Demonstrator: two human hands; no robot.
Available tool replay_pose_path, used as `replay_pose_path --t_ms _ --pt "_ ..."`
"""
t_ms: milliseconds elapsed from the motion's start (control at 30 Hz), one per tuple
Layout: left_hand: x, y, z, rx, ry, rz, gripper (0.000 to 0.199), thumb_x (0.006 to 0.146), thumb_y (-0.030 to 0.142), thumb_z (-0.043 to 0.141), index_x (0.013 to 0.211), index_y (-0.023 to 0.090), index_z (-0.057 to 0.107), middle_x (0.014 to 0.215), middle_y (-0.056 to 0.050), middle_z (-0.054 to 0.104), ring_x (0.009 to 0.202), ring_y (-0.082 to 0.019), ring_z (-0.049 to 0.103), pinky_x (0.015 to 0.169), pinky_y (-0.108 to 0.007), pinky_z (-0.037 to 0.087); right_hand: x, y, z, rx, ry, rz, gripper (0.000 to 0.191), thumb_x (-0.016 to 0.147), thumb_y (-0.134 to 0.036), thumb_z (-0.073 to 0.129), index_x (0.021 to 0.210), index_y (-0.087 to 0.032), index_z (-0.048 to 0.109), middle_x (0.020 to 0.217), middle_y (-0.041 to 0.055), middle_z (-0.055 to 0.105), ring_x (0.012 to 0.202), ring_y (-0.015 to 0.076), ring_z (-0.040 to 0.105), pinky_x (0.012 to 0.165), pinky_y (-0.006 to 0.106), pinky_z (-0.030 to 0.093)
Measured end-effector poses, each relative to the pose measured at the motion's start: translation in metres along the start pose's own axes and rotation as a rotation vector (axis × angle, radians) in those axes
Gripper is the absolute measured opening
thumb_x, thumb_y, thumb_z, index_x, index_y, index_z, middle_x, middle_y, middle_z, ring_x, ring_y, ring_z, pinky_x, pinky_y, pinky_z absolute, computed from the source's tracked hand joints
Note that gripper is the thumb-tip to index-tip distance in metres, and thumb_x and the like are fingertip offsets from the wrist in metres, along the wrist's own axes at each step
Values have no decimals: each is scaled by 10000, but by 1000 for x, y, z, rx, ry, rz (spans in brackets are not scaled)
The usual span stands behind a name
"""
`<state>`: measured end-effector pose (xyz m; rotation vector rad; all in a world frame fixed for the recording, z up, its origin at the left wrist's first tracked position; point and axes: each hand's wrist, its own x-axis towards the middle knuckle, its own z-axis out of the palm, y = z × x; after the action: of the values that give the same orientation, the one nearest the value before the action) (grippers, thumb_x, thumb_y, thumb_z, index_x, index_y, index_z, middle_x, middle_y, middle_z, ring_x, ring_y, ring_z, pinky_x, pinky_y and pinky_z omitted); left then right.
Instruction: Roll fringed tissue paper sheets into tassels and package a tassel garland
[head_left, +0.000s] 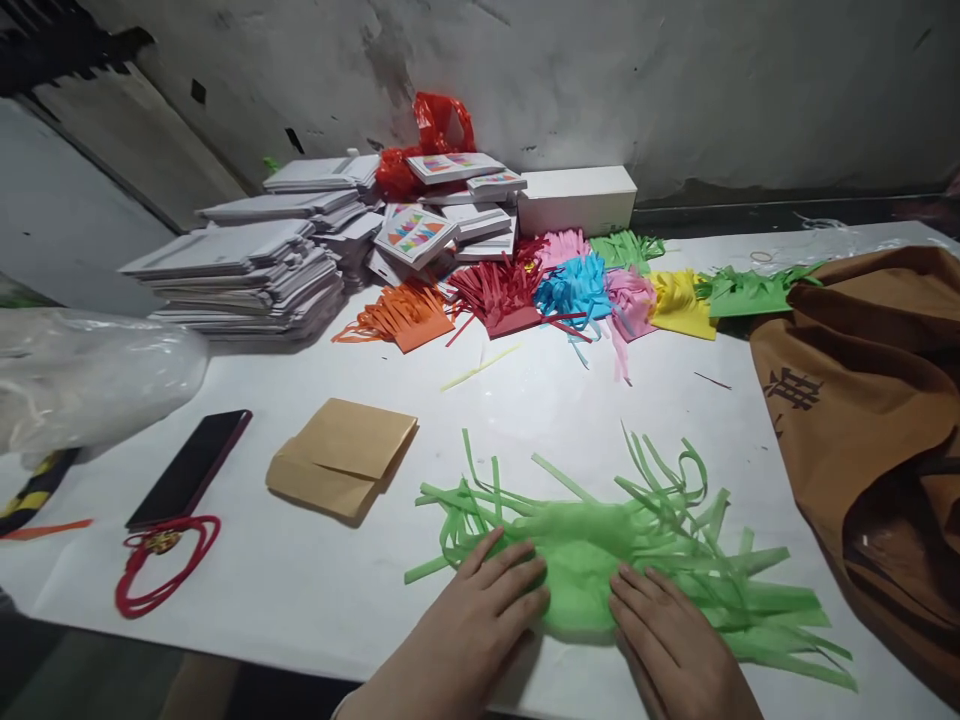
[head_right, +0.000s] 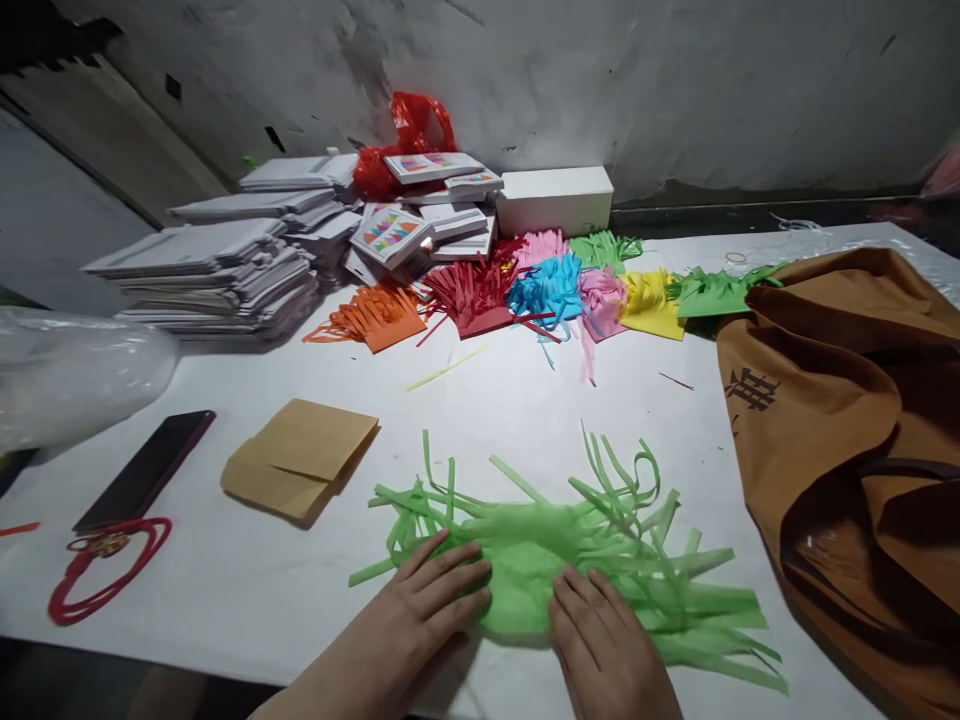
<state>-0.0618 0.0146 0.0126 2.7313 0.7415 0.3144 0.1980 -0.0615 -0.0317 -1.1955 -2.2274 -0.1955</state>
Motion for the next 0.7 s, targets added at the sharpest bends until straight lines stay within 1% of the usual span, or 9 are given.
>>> replay_pose_path --t_ms 100,167,267,333,433,500,600,667,700 --pt "6 12 11 -85 40 -54 279 938 84 565 1186 198 624 1222 -71 714 1112 -265 628 1026 -477 477 -1 0 -3 72 7 103 244 961 -100 538 1141 -156 694 1129 74 755 1132 219 686 1012 364 535" --pt "11 15 16 -166 64 -104 240 954 106 574 1165 207 628 1155 -62 722 1037 -250 626 921 -418 510 4 1 -6 131 30 168 217 977 -123 527 1118 -177 682 1079 66 759 1076 211 703 952 353 559" --pt "16 14 15 -288 67 -178 173 970 171 590 1130 217 638 1104 -46 715 1010 -243 608 882 -390 506 12 3 -10 191 38 224 205 997 -139 488 1080 -191 668 1029 54 753 1017 185 709 889 312 561" --pt "18 13 12 -330 66 -206 158 978 159 564 1098 219 648 1078 -33 712 987 -231 604 868 -378 501 15 4 -12 182 19 218 223 996 -125 469 1081 -191 664 1027 50 747 1017 173 701 894 299 542" --pt "20 13 9 -345 64 -220 194 983 112 521 1066 221 658 1048 -19 714 956 -218 600 844 -360 497 17 4 -12 105 -4 180 243 982 -95 456 1066 -180 668 1051 63 739 1033 185 688 931 331 497" --pt "20 14 10 -339 70 -218 197 980 91 514 1035 214 658 1042 -20 715 944 -215 600 835 -355 497 15 7 -13 26 -26 161 237 987 -119 456 1075 -169 670 1094 83 731 1054 211 678 954 374 467" --pt "20 14 15 -324 94 -210 206 960 40 503 974 195 638 1038 -30 717 919 -213 607 811 -347 497 -4 23 -25 -108 -68 145 256 1012 -238 446 1118 -180 672 1182 96 717 1089 249 665 967 428 438" --pt "19 12 18 -322 105 -214 208 950 23 501 965 190 623 1037 -37 719 910 -211 614 801 -341 500 -31 43 -43 -188 -85 191 291 1021 -343 435 1108 -212 679 1197 92 718 1058 273 674 945 459 441" --pt "18 11 20 -324 108 -215 208 951 23 499 973 192 619 1036 -40 720 907 -211 617 798 -337 502 -47 54 -55 -222 -74 236 323 1021 -398 425 1097 -220 683 1176 97 725 989 280 689 902 467 455"
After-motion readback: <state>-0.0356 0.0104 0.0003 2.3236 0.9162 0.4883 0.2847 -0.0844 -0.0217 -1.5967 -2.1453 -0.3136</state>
